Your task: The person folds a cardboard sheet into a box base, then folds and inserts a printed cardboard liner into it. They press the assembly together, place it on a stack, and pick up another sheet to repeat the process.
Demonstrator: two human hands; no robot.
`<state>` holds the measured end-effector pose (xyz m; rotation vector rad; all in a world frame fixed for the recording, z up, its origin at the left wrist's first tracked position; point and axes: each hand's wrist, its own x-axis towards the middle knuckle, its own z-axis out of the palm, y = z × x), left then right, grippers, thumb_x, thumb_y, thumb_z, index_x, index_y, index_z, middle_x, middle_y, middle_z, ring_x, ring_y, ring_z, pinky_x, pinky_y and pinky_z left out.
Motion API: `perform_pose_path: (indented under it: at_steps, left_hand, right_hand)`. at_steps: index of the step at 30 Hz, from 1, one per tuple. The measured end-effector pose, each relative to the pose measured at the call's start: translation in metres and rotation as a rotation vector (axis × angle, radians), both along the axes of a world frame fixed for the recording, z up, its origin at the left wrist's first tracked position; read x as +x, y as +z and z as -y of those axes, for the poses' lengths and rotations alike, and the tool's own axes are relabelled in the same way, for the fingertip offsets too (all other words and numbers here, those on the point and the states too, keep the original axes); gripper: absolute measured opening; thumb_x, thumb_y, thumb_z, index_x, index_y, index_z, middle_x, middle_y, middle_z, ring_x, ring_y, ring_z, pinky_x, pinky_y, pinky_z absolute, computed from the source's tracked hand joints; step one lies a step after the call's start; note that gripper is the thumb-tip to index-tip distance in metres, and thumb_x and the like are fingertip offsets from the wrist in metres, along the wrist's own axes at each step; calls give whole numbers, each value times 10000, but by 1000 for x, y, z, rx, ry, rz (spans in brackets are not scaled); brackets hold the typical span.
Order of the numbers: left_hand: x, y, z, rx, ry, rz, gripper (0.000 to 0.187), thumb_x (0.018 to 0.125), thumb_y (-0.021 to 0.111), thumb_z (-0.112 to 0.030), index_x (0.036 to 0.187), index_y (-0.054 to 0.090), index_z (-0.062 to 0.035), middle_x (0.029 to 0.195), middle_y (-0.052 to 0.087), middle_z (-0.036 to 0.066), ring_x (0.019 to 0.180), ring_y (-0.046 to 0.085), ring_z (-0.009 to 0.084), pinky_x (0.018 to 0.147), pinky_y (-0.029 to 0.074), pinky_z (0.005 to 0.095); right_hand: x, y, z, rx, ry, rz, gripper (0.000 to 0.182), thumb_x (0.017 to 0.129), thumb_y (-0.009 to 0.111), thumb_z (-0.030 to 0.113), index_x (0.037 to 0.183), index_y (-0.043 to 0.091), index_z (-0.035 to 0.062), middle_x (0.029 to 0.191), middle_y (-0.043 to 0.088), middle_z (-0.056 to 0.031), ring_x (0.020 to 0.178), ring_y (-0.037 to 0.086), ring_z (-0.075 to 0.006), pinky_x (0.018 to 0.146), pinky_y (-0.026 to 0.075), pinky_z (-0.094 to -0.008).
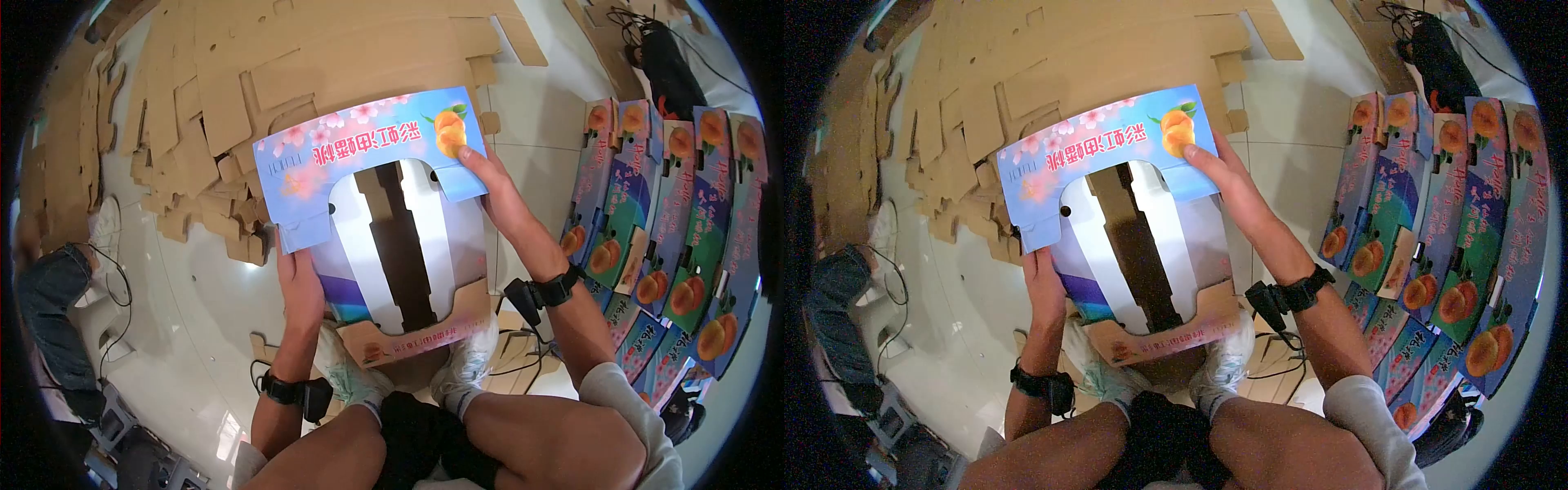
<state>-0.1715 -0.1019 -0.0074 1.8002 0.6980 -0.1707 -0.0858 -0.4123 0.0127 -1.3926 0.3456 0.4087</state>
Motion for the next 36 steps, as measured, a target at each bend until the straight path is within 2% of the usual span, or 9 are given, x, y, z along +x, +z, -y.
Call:
perform_pose_path:
  at_steps: [2, 5, 11, 14, 17, 20, 23, 29, 36]
  left_hand:
    - [-3, -9, 6, 5, 69, 45, 501, 1146, 466, -353, 1479, 523, 17, 1183, 579, 31, 1017, 480, 141, 942, 425, 309]
    - [7, 15, 17, -159, 14, 131, 470, 1156, 419, -214, 1538, 421, 60, 1503, 520, 122, 1359, 482, 200, 1172, 356, 341]
    - [9, 6, 22, -32, 27, 166, 467, 1154, 431, -226, 1531, 425, 50, 1444, 545, 116, 1312, 493, 188, 1144, 370, 326]
    - [9, 5, 25, -80, 143, 203, 443, 1141, 458, -204, 1507, 437, 45, 1407, 543, 118, 1285, 507, 184, 1123, 394, 335]
    - [16, 28, 29, -90, 96, 219, 423, 1111, 495, -152, 1479, 445, 51, 1420, 525, 161, 1312, 512, 228, 1127, 410, 389]
    - [12, 18, 16, 314, -129, 418, 406, 1074, 505, -92, 1446, 460, 63, 1415, 513, 212, 1319, 529, 330, 1139, 405, 453]
    - [9, 27, 12, 642, -296, 393, 447, 1051, 488, -70, 1473, 449, 75, 1483, 469, 270, 1347, 506, 432, 1154, 389, 488]
    - [2, 20, 11, 602, -379, 429, 476, 1083, 427, -110, 1515, 429, 90, 1570, 416, 302, 1418, 440, 484, 1184, 353, 508]
    - [4, 15, 9, 390, -349, 259, 473, 1110, 382, -149, 1520, 416, 86, 1511, 478, 313, 1402, 456, 481, 1177, 368, 490]
  right_hand:
    - [0, 5, -2, -4, -3, 8, 847, 1002, 658, 481, 1592, 350, -43, 1532, 513, -168, 1423, 474, -246, 1213, 322, -369]
    - [0, 4, -2, -15, 5, 24, 849, 999, 661, 485, 1582, 355, -52, 1513, 524, -170, 1408, 485, -245, 1206, 331, -369]
    - [0, 9, -8, -37, -19, 48, 829, 1002, 652, 486, 1561, 376, -59, 1491, 536, -173, 1384, 503, -243, 1192, 349, -364]
    - [-1, 13, -7, -37, -4, 24, 846, 997, 655, 494, 1569, 367, -58, 1498, 532, -176, 1389, 500, -246, 1193, 347, -365]
    - [-1, 3, -1, -22, 9, 45, 872, 991, 660, 503, 1582, 350, -58, 1509, 525, -180, 1393, 497, -245, 1195, 345, -364]
    - [-2, 7, -4, -37, -15, 15, 878, 993, 659, 506, 1589, 346, -57, 1514, 523, -179, 1393, 498, -244, 1197, 342, -362]
    - [-2, 6, -4, -34, -24, 30, 864, 994, 661, 502, 1583, 364, -56, 1505, 532, -179, 1388, 504, -244, 1189, 351, -356]
    - [-2, 2, -7, 35, -91, 35, 802, 979, 702, 464, 1530, 433, -54, 1425, 594, -172, 1304, 573, -229, 1131, 418, -346]
    - [-6, 6, -18, 0, -202, 49, 773, 955, 746, 422, 1502, 446, -35, 1335, 633, -191, 1195, 633, -222, 1043, 485, -339]
